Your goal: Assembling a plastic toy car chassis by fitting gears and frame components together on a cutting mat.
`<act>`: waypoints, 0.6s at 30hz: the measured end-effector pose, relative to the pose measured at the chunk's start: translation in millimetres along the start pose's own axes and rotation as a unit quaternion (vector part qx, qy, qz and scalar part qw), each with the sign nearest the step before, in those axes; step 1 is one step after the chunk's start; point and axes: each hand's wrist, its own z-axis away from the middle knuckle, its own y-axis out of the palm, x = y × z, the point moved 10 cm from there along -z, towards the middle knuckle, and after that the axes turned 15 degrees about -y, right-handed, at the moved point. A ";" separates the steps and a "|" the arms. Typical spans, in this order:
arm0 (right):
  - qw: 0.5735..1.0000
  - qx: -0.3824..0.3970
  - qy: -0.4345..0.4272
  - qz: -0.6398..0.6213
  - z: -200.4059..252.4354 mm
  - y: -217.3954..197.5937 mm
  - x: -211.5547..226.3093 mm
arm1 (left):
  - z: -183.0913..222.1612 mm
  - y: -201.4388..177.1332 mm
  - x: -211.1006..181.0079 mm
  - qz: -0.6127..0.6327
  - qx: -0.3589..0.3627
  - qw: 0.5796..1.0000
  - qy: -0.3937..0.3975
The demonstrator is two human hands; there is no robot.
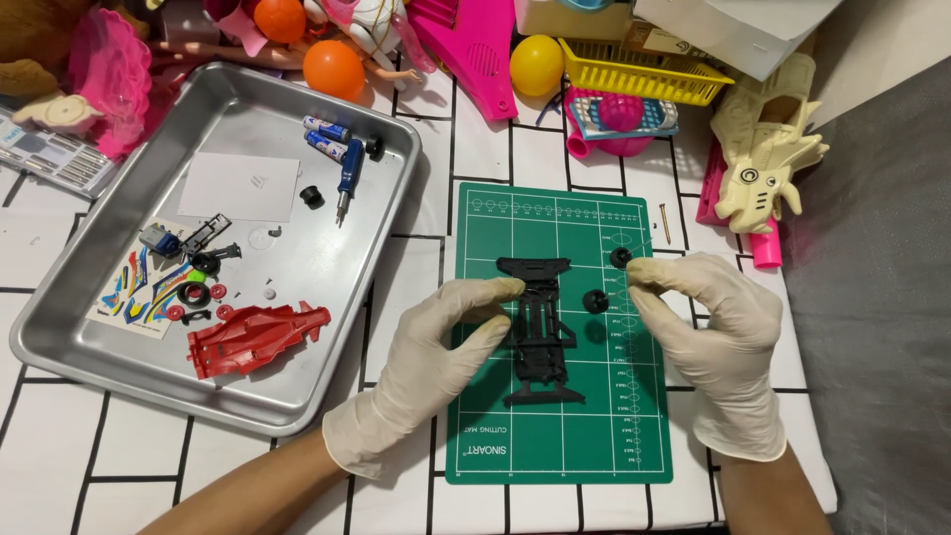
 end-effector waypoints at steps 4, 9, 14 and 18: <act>0.995 0.035 -0.075 0.055 1.7 -4.9 -7.0 | -0.4 -2.6 0.9 -0.022 -0.012 1.000 0.019; 0.989 0.098 -0.066 0.091 19.4 -3.1 -33.0 | -2.2 -4.8 9.0 -0.012 -0.019 1.000 -0.007; 0.986 0.112 -0.061 0.106 29.6 -2.9 -47.9 | -3.2 -6.2 11.4 -0.012 -0.025 0.999 -0.018; 0.986 0.116 -0.050 0.106 32.9 -1.6 -52.6 | -3.7 -5.4 4.7 -0.013 -0.022 1.000 -0.004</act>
